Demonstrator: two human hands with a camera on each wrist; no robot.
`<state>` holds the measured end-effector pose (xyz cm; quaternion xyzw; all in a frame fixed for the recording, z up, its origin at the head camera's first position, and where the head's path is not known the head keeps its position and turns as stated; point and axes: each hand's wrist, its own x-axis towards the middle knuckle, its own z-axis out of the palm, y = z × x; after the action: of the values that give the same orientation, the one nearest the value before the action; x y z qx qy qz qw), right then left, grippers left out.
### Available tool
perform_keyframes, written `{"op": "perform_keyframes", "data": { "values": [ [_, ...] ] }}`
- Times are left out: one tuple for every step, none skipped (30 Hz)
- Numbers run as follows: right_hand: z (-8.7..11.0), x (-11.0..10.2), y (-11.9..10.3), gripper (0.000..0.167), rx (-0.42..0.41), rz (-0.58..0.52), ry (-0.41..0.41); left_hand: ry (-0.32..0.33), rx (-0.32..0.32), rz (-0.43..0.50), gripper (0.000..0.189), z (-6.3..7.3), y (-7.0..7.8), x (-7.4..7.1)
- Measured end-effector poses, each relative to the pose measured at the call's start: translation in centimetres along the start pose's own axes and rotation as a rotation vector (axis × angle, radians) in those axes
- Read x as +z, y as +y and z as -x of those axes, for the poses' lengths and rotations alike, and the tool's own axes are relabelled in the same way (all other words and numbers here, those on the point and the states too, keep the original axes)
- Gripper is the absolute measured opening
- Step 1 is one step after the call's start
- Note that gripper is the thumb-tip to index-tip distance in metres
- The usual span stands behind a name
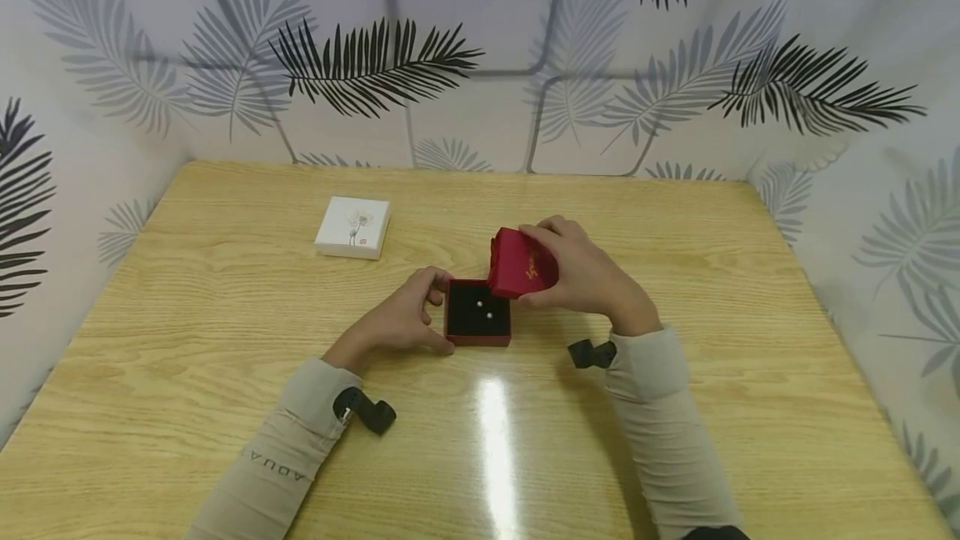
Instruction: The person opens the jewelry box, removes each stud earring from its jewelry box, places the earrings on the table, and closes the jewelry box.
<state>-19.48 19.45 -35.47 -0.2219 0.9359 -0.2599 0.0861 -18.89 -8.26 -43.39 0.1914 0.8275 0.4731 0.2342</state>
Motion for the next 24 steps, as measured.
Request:
{"op": "perform_keyframes", "data": {
  "values": [
    [0.01, -0.03, 0.04, 0.092, 0.001, 0.001, 0.001, 0.001, 0.003, -0.002, 0.087, 0.0, -0.03, 0.01],
    [0.04, -0.06, 0.06, 0.092, 0.002, 0.001, 0.003, 0.002, 0.003, -0.006, 0.087, 0.0, -0.03, 0.02],
    [0.05, -0.07, 0.08, 0.092, 0.003, 0.0, 0.003, 0.003, 0.004, -0.007, 0.087, 0.0, -0.02, 0.02],
    [0.06, -0.1, 0.09, 0.092, 0.004, -0.001, 0.004, 0.004, 0.007, -0.01, 0.087, -0.01, -0.03, 0.03],
    [0.07, -0.12, 0.09, 0.092, 0.005, 0.001, 0.004, 0.006, 0.009, -0.012, 0.087, 0.0, -0.06, 0.03],
    [0.08, -0.14, 0.11, 0.092, 0.007, 0.0, 0.005, 0.006, 0.01, -0.013, 0.088, 0.0, -0.06, 0.04],
    [0.1, -0.16, 0.13, 0.092, 0.009, 0.001, 0.006, 0.007, 0.011, -0.014, 0.088, 0.0, -0.05, 0.05],
    [0.11, -0.17, 0.17, 0.092, 0.011, 0.002, 0.006, 0.007, 0.009, -0.012, 0.088, 0.01, -0.01, 0.05],
    [0.11, -0.17, 0.24, 0.092, 0.014, 0.004, 0.006, 0.006, 0.008, -0.01, 0.088, 0.01, 0.0, 0.06],
    [0.12, -0.18, 0.3, 0.092, 0.016, 0.006, 0.005, 0.006, 0.009, -0.01, 0.088, 0.0, -0.04, 0.08],
    [0.13, -0.18, 0.37, 0.092, 0.02, 0.008, 0.004, 0.005, 0.007, -0.008, 0.088, 0.0, -0.04, 0.1],
    [0.15, -0.17, 0.45, 0.092, 0.023, 0.008, 0.005, 0.004, 0.006, -0.008, 0.088, -0.02, -0.05, 0.12],
    [0.14, -0.16, 0.51, 0.092, 0.024, 0.009, 0.005, 0.004, 0.006, -0.008, 0.088, -0.03, -0.12, 0.13],
    [0.14, -0.16, 0.57, 0.092, 0.025, 0.012, 0.005, 0.004, 0.006, -0.006, 0.088, -0.03, -0.15, 0.14],
    [0.13, -0.16, 0.62, 0.092, 0.025, 0.014, 0.006, 0.004, 0.007, -0.007, 0.087, -0.04, -0.21, 0.14],
    [0.13, -0.17, 0.67, 0.092, 0.026, 0.016, 0.007, 0.004, 0.009, -0.007, 0.087, -0.04, -0.22, 0.13],
    [0.12, -0.17, 0.73, 0.092, 0.027, 0.017, 0.008, 0.004, 0.01, -0.007, 0.087, -0.03, -0.23, 0.13],
    [0.13, -0.18, 0.77, 0.092, 0.028, 0.019, 0.008, 0.004, 0.012, -0.007, 0.087, -0.03, -0.23, 0.12],
    [0.13, -0.2, 0.81, 0.092, 0.031, 0.021, 0.008, 0.004, 0.014, -0.008, 0.088, -0.03, -0.23, 0.12],
    [0.14, -0.21, 0.84, 0.092, 0.032, 0.023, 0.007, 0.004, 0.014, -0.008, 0.088, -0.01, -0.19, 0.1],
    [0.15, -0.22, 0.86, 0.092, 0.035, 0.022, 0.007, 0.004, 0.015, -0.01, 0.088, 0.0, -0.16, 0.09],
    [0.16, -0.23, 0.88, 0.092, 0.038, 0.022, 0.007, 0.003, 0.016, -0.011, 0.088, 0.01, -0.15, 0.08],
    [0.16, -0.24, 0.91, 0.092, 0.039, 0.021, 0.007, 0.002, 0.018, -0.013, 0.088, 0.01, -0.19, 0.08],
    [0.16, -0.25, 0.93, 0.093, 0.042, 0.02, 0.007, 0.001, 0.018, -0.014, 0.088, 0.02, -0.19, 0.08]
  ]
}}
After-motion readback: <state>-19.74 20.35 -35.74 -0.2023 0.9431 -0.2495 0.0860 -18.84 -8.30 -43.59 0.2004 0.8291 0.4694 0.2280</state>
